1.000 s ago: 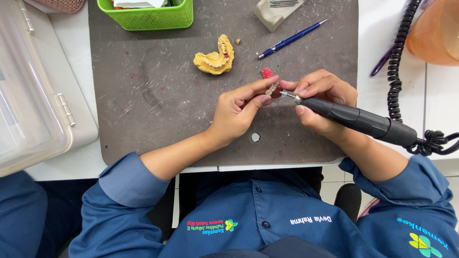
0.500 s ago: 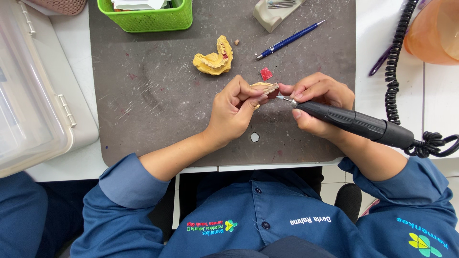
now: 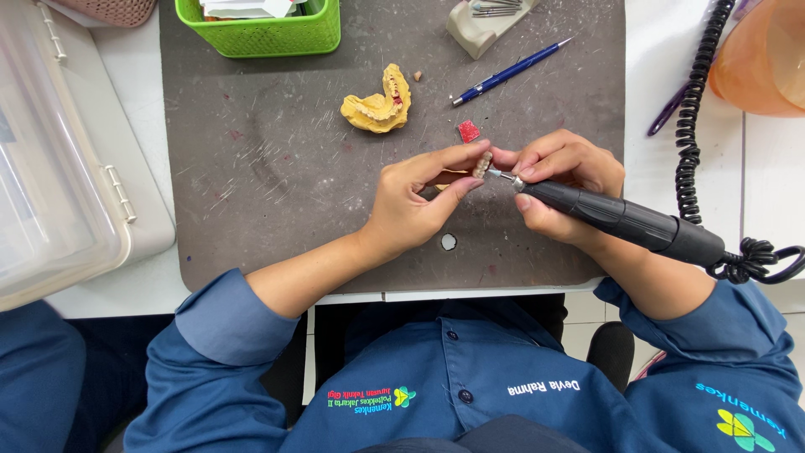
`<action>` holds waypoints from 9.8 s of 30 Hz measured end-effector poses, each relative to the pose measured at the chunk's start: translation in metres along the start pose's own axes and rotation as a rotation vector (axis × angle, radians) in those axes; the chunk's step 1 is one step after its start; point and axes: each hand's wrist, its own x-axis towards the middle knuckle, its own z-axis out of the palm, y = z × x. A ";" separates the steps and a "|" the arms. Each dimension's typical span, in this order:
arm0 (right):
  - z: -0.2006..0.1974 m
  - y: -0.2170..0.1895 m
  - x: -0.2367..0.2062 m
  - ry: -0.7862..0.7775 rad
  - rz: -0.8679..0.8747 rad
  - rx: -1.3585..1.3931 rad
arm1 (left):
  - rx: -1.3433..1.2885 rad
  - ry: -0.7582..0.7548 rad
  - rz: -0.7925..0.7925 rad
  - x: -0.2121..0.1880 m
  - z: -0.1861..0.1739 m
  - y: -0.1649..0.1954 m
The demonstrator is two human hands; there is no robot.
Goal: The person cleans a dental prosthesis with a toothbrush, then uses a rotary tool to grind and shape a small red component. They repeatedly fit the component into the prosthesis to check alignment and continue refining the fit.
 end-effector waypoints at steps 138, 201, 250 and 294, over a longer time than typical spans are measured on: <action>0.008 -0.002 -0.019 0.108 0.108 -0.060 | -0.525 -0.117 -0.336 -0.007 0.003 -0.016; -0.003 0.003 -0.003 0.002 0.068 -0.051 | -0.329 -0.008 -0.177 -0.012 0.006 -0.018; 0.003 -0.003 -0.004 0.021 0.101 0.065 | -0.387 0.003 -0.199 -0.012 0.007 -0.026; 0.004 -0.002 -0.007 0.049 0.097 -0.170 | -0.333 0.038 -0.234 -0.012 0.007 -0.034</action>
